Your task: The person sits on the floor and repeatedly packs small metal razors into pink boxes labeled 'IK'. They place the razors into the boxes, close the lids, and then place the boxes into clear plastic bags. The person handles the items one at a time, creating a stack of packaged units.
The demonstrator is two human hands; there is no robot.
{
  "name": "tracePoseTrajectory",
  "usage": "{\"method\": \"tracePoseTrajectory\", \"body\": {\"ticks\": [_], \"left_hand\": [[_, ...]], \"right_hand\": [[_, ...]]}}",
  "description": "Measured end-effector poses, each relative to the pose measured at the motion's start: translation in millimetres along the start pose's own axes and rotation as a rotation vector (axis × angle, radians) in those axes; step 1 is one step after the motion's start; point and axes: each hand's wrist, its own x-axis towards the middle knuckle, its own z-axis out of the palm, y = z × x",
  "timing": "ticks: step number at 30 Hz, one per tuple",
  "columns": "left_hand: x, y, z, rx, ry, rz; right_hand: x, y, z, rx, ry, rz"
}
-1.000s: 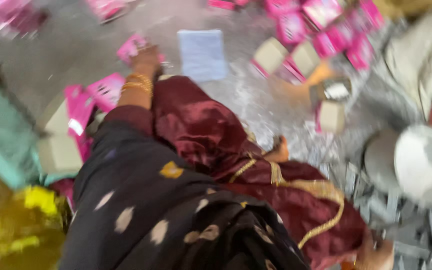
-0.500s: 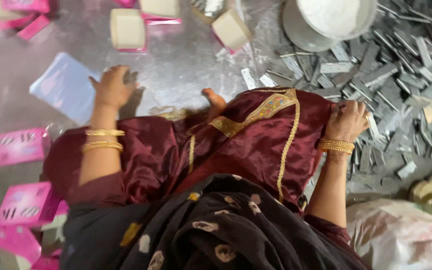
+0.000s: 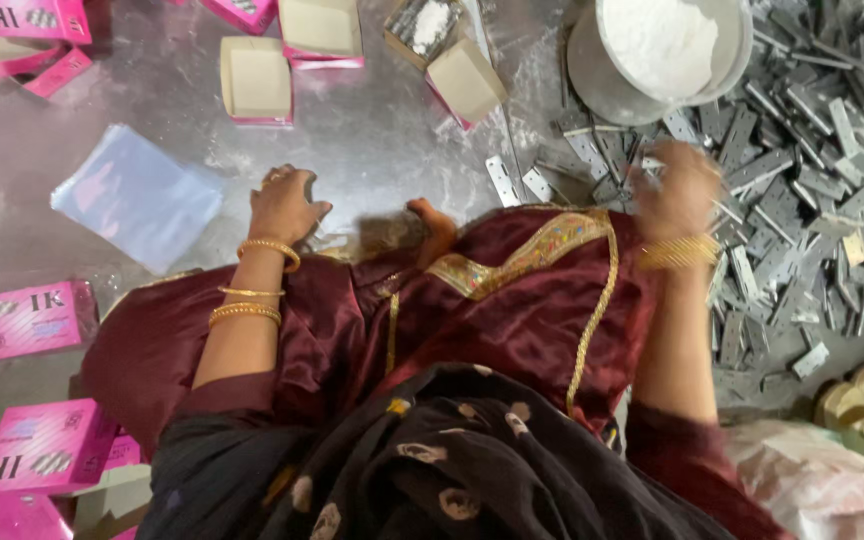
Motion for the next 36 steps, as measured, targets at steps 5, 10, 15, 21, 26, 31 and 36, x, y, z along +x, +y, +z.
{"method": "tracePoseTrajectory", "body": {"ticks": [5, 10, 15, 21, 26, 31, 36], "left_hand": [[8.6, -12.0, -4.3, -0.048, 0.017, 0.017], [21.5, -13.2, -10.0, -0.094, 0.1, -0.035], [36.4, -14.7, -6.8, -0.074, 0.112, -0.026], [38.8, -13.0, -1.4, -0.116, 0.135, 0.022], [35.0, -6.8, -4.0, -0.072, 0.094, 0.035], [29.1, -6.6, -15.3, -0.109, 0.107, 0.022], [20.5, 5.3, -15.9, -0.117, 0.122, -0.015]], "right_hand": [[138.6, -95.4, 165.5, 0.201, -0.419, 0.022], [231.1, -146.7, 272.7, 0.006, -0.634, 0.179], [278.4, -155.5, 318.6, -0.065, -0.727, 0.207], [260.6, -172.7, 325.6, -0.1, -0.782, 0.274], [177.5, -242.8, 296.7, -0.117, -0.704, 0.168], [122.0, -248.4, 267.3, -0.021, -0.617, 0.172], [94.1, -187.4, 247.0, -0.18, -0.34, 0.101]]}}
